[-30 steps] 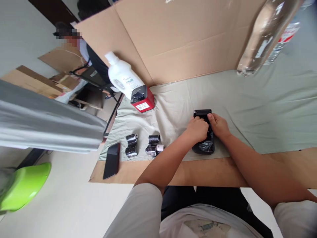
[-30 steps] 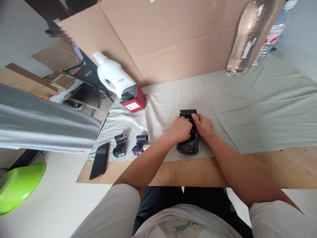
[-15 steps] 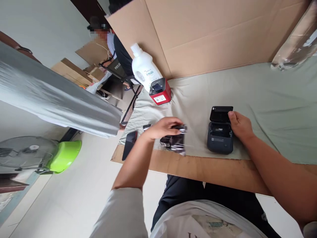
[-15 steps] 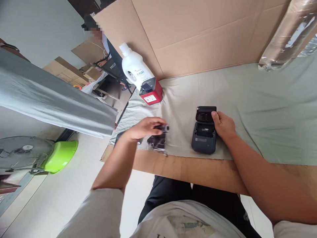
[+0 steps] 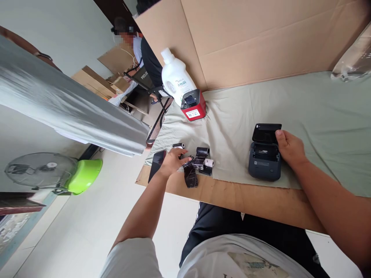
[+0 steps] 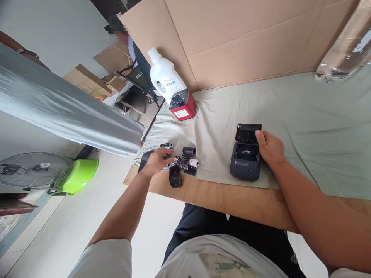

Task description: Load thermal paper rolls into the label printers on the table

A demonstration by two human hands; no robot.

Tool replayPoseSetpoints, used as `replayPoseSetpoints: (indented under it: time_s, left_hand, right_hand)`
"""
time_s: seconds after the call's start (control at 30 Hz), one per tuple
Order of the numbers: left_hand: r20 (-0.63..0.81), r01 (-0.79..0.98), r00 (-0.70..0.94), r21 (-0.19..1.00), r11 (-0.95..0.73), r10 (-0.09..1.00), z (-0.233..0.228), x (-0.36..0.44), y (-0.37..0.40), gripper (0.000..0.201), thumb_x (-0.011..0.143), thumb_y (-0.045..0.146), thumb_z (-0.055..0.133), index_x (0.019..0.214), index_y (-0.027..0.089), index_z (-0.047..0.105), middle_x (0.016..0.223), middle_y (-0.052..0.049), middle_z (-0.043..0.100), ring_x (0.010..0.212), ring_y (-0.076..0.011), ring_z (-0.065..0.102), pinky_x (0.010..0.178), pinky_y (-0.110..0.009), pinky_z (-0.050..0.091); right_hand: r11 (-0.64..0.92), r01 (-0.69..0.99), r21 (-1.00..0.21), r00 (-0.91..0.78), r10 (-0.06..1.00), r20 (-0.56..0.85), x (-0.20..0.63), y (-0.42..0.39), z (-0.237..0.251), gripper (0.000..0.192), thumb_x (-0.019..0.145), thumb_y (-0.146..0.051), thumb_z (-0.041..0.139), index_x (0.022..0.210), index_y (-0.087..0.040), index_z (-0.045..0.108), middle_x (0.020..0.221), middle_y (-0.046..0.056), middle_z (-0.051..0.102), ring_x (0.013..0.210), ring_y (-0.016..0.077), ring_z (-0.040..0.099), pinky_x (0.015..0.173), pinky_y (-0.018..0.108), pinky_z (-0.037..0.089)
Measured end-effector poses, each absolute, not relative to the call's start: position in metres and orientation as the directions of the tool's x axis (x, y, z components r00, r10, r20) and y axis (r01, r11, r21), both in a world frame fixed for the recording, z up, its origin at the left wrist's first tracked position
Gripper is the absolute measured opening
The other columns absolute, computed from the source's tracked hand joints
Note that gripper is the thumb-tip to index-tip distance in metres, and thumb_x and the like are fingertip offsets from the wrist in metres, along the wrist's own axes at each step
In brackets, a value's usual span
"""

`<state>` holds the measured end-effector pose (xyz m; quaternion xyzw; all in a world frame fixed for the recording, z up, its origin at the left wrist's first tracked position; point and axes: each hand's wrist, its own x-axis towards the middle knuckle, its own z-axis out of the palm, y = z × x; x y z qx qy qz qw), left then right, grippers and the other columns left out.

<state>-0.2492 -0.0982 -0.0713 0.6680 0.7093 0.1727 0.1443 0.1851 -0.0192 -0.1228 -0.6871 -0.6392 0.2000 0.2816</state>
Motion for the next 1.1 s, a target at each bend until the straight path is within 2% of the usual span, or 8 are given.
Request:
replayPoseSetpoints:
  time_s: [0.2,0.47,0.57,0.63,0.73,0.83,0.97,1.1]
  left_hand:
    - [-0.031,0.979,-0.144,0.141,0.146,0.989,-0.069,-0.275,-0.056,0.047,0.077,0.009,0.055,0.122,0.018,0.065,0.132,-0.011,0.064,0.13,-0.0309,0.05,0.111,-0.045,0.038]
    - [-0.02,0.971,-0.21,0.111,0.211,0.977,-0.063,-0.268,-0.033,0.041,0.071,0.011,0.059,0.111,0.014,0.068,0.121,-0.015,0.066,0.119,-0.0315,0.057,0.106,-0.041,0.044]
    - [0.088,0.947,-0.23,0.248,0.202,0.969,-0.02,-0.255,-0.04,0.041,0.074,0.021,0.06,0.114,0.014,0.066,0.115,-0.013,0.067,0.113,-0.0312,0.059,0.101,-0.044,0.047]
    - [-0.085,0.857,-0.06,0.507,0.095,0.995,0.013,-0.233,-0.051,0.042,0.076,0.033,0.064,0.115,0.017,0.066,0.102,-0.008,0.07,0.098,-0.0279,0.063,0.089,-0.04,0.053]
    - [-0.486,0.634,0.55,0.772,0.039,0.679,0.049,-0.183,-0.073,0.05,0.073,0.038,0.075,0.119,0.019,0.067,0.102,-0.009,0.072,0.089,-0.0236,0.067,0.076,-0.031,0.053]
    - [-0.467,0.484,0.836,0.875,0.013,0.288,0.048,-0.122,-0.084,0.048,0.07,0.03,0.079,0.115,0.021,0.065,0.103,-0.009,0.073,0.087,-0.021,0.068,0.074,-0.028,0.053]
    - [-0.183,0.418,0.771,0.868,-0.268,0.61,0.002,-0.046,-0.064,0.027,0.08,0.024,0.069,0.106,0.019,0.062,0.106,-0.007,0.068,0.099,-0.0202,0.063,0.09,-0.033,0.05]
    - [-0.125,0.671,0.634,0.581,-0.461,0.764,-0.038,0.006,-0.037,0.028,0.08,0.018,0.066,0.107,0.02,0.061,0.11,-0.008,0.068,0.109,-0.025,0.06,0.102,-0.043,0.043]
  right_hand:
    - [-0.02,0.772,-0.635,0.1,0.991,0.09,0.186,-0.019,-0.123,0.08,0.075,-0.091,-0.004,0.067,-0.025,0.04,0.065,0.009,0.054,0.062,0.0199,0.039,0.059,0.033,0.028]
    - [-0.02,0.765,-0.644,0.092,0.993,0.078,0.186,-0.019,-0.125,0.078,0.08,-0.087,0.0,0.069,-0.024,0.045,0.069,0.01,0.059,0.065,0.0216,0.047,0.059,0.032,0.029]
    - [-0.017,0.769,-0.64,0.09,0.993,0.082,0.185,-0.019,-0.126,0.079,0.083,-0.085,-0.001,0.07,-0.024,0.048,0.07,0.01,0.061,0.067,0.0223,0.05,0.059,0.032,0.029]
    - [-0.015,0.769,-0.639,0.09,0.992,0.084,0.185,-0.018,-0.128,0.079,0.083,-0.084,-0.002,0.07,-0.024,0.048,0.07,0.01,0.061,0.067,0.0222,0.051,0.059,0.031,0.029]
    - [-0.013,0.764,-0.645,0.09,0.992,0.087,0.184,-0.018,-0.129,0.08,0.084,-0.084,-0.001,0.07,-0.024,0.049,0.07,0.009,0.062,0.066,0.0216,0.051,0.058,0.031,0.029]
    - [0.0,0.762,-0.648,0.081,0.992,0.094,0.185,-0.018,-0.13,0.08,0.086,-0.083,0.0,0.071,-0.023,0.052,0.07,0.009,0.063,0.066,0.0215,0.052,0.058,0.031,0.029]
    - [0.0,0.771,-0.636,0.069,0.994,0.084,0.185,-0.019,-0.13,0.08,0.089,-0.08,0.003,0.076,-0.023,0.057,0.074,0.009,0.066,0.069,0.0228,0.056,0.058,0.031,0.03]
    - [-0.012,0.772,-0.635,0.063,0.996,0.058,0.185,-0.019,-0.129,0.079,0.091,-0.078,0.005,0.08,-0.022,0.06,0.076,0.01,0.068,0.071,0.0231,0.058,0.059,0.031,0.03]
